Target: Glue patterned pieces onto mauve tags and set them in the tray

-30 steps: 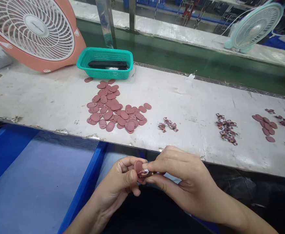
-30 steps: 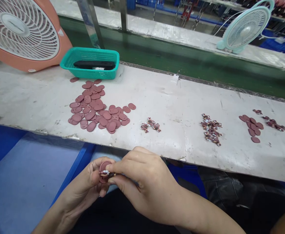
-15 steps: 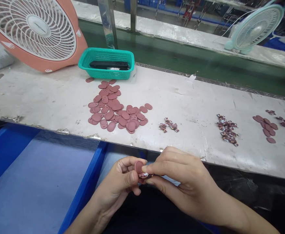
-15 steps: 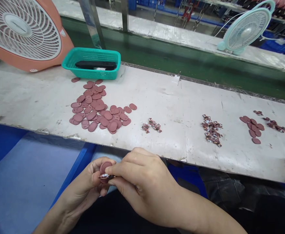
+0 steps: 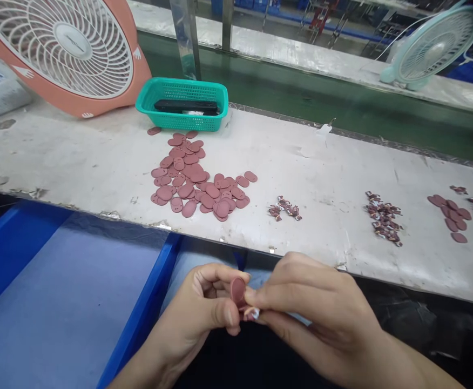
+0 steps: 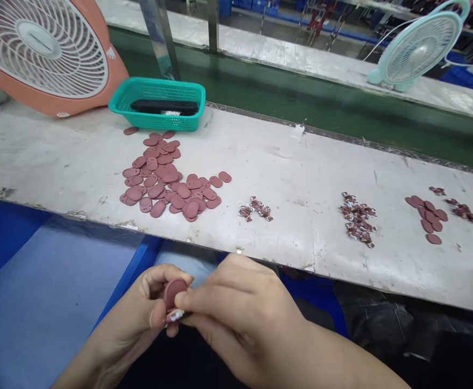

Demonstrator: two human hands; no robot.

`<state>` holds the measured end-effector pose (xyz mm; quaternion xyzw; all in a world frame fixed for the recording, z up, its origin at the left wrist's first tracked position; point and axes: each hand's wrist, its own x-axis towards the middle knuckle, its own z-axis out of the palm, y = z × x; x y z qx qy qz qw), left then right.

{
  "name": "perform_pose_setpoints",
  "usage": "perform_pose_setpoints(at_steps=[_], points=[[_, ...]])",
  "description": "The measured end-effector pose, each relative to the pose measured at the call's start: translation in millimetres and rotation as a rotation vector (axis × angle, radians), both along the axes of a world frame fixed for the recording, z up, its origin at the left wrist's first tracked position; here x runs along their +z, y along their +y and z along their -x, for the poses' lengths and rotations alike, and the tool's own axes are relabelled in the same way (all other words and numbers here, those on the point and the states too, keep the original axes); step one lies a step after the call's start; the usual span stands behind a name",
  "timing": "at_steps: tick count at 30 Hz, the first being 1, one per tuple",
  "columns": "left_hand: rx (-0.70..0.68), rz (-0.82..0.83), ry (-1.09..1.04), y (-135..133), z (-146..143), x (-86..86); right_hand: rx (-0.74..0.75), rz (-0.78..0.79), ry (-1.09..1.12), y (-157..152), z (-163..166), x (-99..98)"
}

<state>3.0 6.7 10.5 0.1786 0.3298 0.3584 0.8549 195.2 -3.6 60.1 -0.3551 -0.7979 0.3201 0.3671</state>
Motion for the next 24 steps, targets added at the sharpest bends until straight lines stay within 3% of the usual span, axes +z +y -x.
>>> perform_pose_setpoints(at_steps=[5, 14, 24], points=[[-0.094, -0.018, -0.137, -4, 2, 6.1, -0.018, -0.033, 0.0, -7, 0, 9.4], [-0.115, -0.022, -0.067, -5, 3, 3.3, -0.02, 0.029, -0.001, -11, 1, 8.5], [-0.04, 0.09, 0.093, 7, -3, -23.7, -0.087, 0.188, 0.053, 9, 1, -18.1]])
